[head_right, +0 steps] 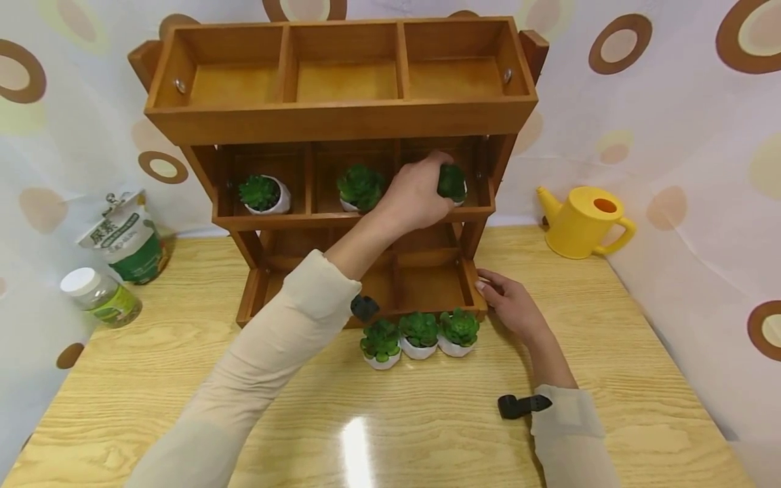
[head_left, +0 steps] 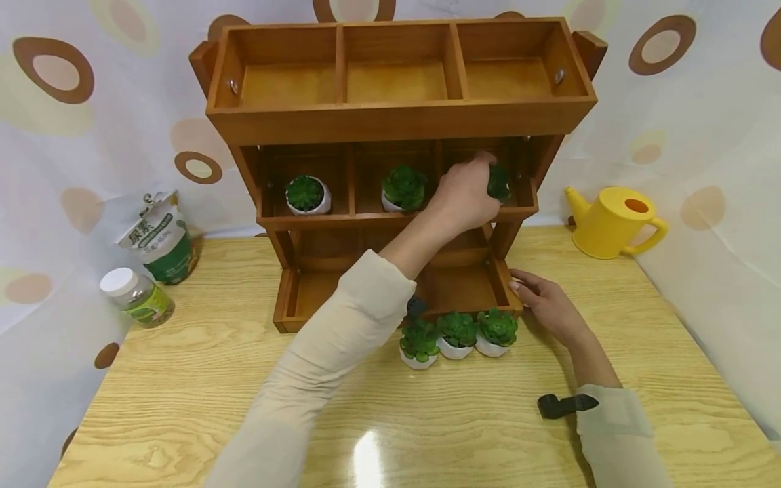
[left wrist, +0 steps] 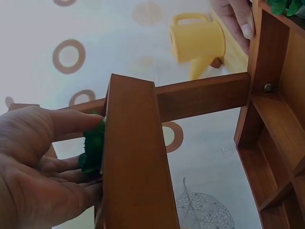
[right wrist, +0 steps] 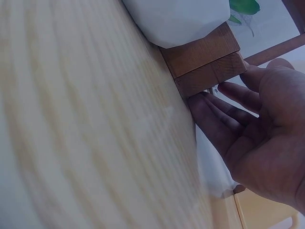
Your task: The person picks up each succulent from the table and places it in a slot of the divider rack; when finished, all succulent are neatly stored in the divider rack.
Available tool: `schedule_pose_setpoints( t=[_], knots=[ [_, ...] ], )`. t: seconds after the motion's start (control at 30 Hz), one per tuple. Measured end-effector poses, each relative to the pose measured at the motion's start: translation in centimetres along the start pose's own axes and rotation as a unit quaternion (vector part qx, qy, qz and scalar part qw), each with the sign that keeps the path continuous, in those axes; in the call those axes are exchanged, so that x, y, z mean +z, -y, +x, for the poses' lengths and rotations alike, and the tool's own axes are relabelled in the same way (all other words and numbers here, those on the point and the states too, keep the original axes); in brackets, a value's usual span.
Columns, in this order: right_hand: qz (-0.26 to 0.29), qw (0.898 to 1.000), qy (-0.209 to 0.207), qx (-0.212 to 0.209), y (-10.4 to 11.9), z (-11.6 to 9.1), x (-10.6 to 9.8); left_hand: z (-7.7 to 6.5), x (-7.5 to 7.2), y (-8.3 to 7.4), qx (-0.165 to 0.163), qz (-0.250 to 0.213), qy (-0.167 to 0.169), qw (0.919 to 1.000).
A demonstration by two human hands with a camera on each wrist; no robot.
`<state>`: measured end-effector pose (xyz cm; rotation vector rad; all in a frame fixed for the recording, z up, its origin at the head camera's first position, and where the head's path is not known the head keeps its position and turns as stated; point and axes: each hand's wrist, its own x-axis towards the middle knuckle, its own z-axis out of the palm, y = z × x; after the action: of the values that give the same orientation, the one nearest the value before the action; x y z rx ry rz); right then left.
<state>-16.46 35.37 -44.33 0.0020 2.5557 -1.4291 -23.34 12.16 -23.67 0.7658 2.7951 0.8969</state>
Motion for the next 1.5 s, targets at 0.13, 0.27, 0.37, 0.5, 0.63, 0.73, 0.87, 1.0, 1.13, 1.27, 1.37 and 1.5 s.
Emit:
schedule_pose_setpoints(
  t=[0.13,0.27,0.37,0.5,0.63,0.73,0.87,1.0,1.13,1.27,1.37,1.5],
  knots=[
    [0.002,1.000,-0.001,-0.006,0.0,0.0,0.0,-0.6,-0.1,0.0,0.008,0.002,-0.014,0.9999],
    [0.000,1.000,0.000,-0.004,0.0,0.0,0.1,-1.8,-0.3,0.2,0.018,0.001,-0.036,0.9992],
    [-0.002,1.000,0.001,-0.001,0.0,0.1,0.1,-3.3,-0.5,0.8,0.036,-0.003,-0.047,0.9982],
    [-0.008,1.000,-0.002,0.005,-0.1,0.1,0.0,-5.6,-0.9,1.7,0.064,-0.014,-0.055,0.9963],
    [-0.012,1.000,-0.001,0.011,-0.1,0.1,0.0,-7.8,-1.2,2.6,0.090,-0.022,-0.068,0.9934],
    [-0.018,1.000,-0.001,0.014,-0.1,0.0,0.1,-9.3,-1.2,3.4,0.106,-0.027,-0.075,0.9911],
    [-0.026,1.000,-0.003,0.016,0.0,0.0,0.1,-11.1,-1.1,4.7,0.119,-0.039,-0.088,0.9881],
    [-0.030,1.000,-0.004,0.008,0.1,0.0,0.1,-12.6,-0.8,6.4,0.113,-0.053,-0.093,0.9878],
    [-0.032,0.999,-0.003,0.008,0.2,0.1,-0.1,-13.8,-0.3,8.2,0.090,-0.071,-0.085,0.9897],
    [-0.029,0.999,0.001,0.017,-0.1,0.3,-0.2,-15.0,0.6,10.2,0.064,-0.092,-0.077,0.9906],
    [-0.030,0.999,0.002,0.018,-0.2,0.3,-0.1,-15.8,1.4,11.6,0.049,-0.106,-0.070,0.9907],
    [-0.026,1.000,0.004,0.014,-0.1,0.2,-0.1,-16.9,2.6,13.1,0.027,-0.116,-0.061,0.9910]
  ],
)
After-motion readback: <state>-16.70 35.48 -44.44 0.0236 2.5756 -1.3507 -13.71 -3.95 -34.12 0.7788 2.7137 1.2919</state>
